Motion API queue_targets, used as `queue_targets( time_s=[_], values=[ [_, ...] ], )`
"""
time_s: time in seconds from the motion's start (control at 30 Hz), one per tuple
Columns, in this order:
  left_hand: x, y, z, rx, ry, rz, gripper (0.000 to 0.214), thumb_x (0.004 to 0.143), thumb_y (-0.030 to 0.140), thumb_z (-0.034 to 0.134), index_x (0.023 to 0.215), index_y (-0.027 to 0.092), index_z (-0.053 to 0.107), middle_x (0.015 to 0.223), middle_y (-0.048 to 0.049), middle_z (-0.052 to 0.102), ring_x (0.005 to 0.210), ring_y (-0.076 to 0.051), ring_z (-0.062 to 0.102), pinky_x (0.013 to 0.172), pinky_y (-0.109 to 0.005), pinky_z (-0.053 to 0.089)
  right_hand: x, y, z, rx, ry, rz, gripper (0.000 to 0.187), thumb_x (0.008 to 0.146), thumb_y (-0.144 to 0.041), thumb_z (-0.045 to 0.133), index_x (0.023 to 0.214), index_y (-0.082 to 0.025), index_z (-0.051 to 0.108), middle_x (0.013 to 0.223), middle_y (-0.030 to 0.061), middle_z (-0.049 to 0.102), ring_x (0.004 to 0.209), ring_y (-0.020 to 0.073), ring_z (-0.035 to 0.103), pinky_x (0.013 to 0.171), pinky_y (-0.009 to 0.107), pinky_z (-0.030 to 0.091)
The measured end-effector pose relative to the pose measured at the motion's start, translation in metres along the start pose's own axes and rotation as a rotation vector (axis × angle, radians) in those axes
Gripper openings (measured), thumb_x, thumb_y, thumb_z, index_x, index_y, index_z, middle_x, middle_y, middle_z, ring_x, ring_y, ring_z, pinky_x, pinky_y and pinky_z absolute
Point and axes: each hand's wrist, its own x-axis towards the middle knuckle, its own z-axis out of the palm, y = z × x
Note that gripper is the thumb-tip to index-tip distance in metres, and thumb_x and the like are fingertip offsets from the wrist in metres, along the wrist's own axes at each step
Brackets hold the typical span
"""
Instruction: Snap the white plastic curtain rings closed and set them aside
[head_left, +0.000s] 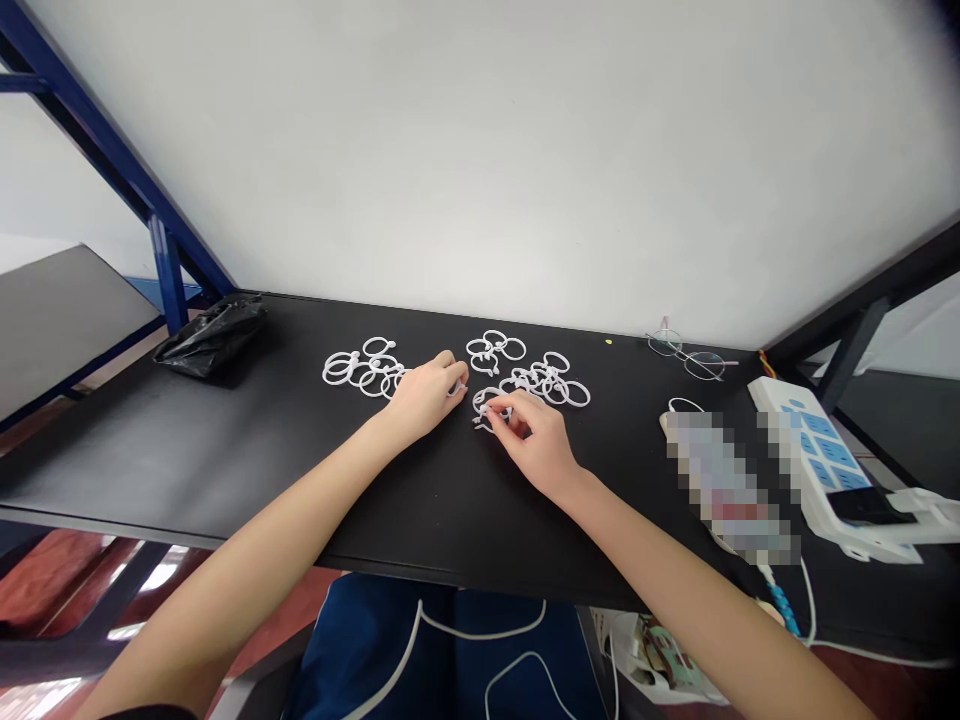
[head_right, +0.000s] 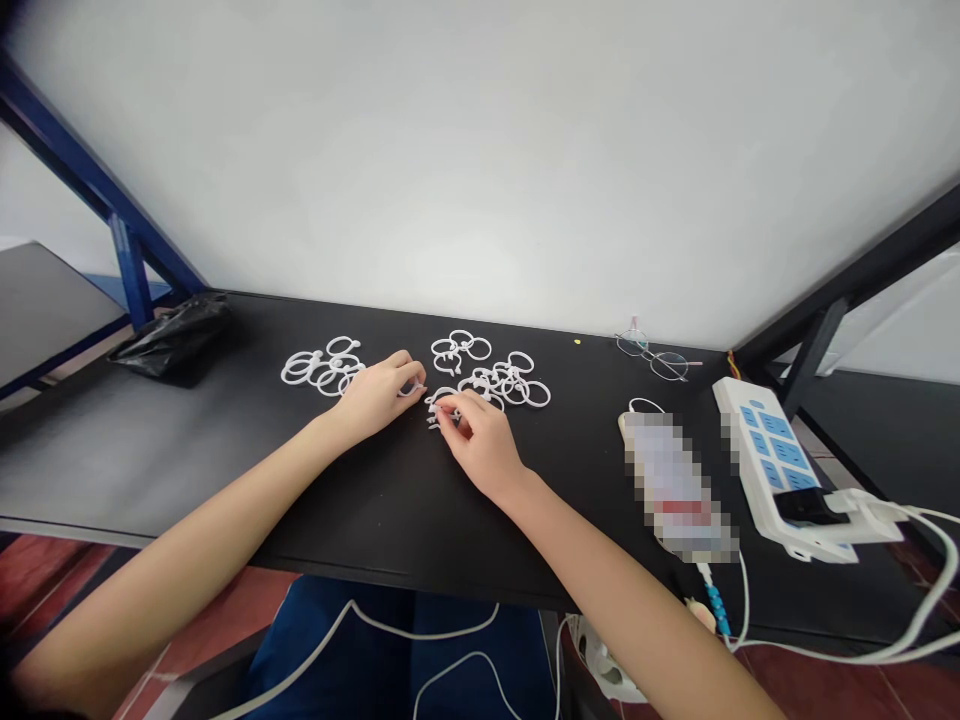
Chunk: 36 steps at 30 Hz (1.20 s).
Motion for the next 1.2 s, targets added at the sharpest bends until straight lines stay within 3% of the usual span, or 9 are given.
queue_targets(
  time_s=[0.27, 0.53, 0.7, 1.0, 1.2],
  values=[
    [0.0, 0.002, 0.0, 0.033, -0.018, -0.019, 0.015, 0.087, 0.018, 0.047, 0.096, 0.02, 0.06, 0.097, -0.0042, 0.058, 0.068, -0.015, 0.058, 0.052, -0.024, 0.035, -0.001, -0.002, -0.001, 0.092, 0.045, 0.019, 0.018, 0.093, -0.024, 0.052, 0.106, -0.022, 0.064, 0.086, 0.0041, 0.066, 0.061, 0.0121, 0.06, 0.054, 0.024, 0.052],
    [-0.001, 0.001, 0.003, 0.055, -0.014, -0.021, 0.017, 0.088, 0.02, 0.046, 0.096, 0.018, 0.061, 0.094, -0.005, 0.059, 0.071, -0.016, 0.06, 0.053, -0.024, 0.036, -0.002, -0.004, -0.001, 0.141, 0.076, 0.003, 0.025, 0.093, -0.022, 0.053, 0.116, -0.022, 0.063, 0.086, 0.0042, 0.066, 0.062, 0.0126, 0.063, 0.055, 0.025, 0.055],
    [-0.001, 0.002, 0.0, 0.056, -0.025, -0.024, 0.017, 0.089, 0.02, 0.046, 0.095, 0.018, 0.062, 0.093, -0.005, 0.06, 0.073, -0.017, 0.061, 0.053, -0.025, 0.036, -0.002, -0.006, -0.002, 0.128, 0.076, -0.034, 0.022, 0.092, -0.02, 0.052, 0.109, -0.02, 0.067, 0.084, 0.0049, 0.066, 0.063, 0.0137, 0.065, 0.054, 0.026, 0.055],
    [0.0, 0.002, -0.001, 0.125, -0.057, -0.068, 0.018, 0.092, 0.026, 0.047, 0.1, 0.017, 0.061, 0.099, -0.007, 0.059, 0.088, -0.02, 0.061, 0.057, -0.025, 0.041, -0.002, -0.012, -0.002, 0.171, 0.084, 0.048, 0.003, 0.085, -0.019, 0.059, 0.087, -0.02, 0.06, 0.071, -0.0001, 0.066, 0.055, 0.0121, 0.065, 0.052, 0.024, 0.054],
    [0.0, 0.002, -0.001, 0.177, -0.096, -0.097, 0.02, 0.095, 0.026, 0.046, 0.105, 0.017, 0.061, 0.103, -0.0075, 0.058, 0.088, -0.021, 0.061, 0.059, -0.027, 0.044, -0.003, -0.009, 0.0, 0.168, 0.114, 0.011, 0.006, 0.086, -0.02, 0.061, 0.084, -0.022, 0.056, 0.072, -0.0011, 0.067, 0.058, 0.0123, 0.066, 0.05, 0.022, 0.052]
  ],
)
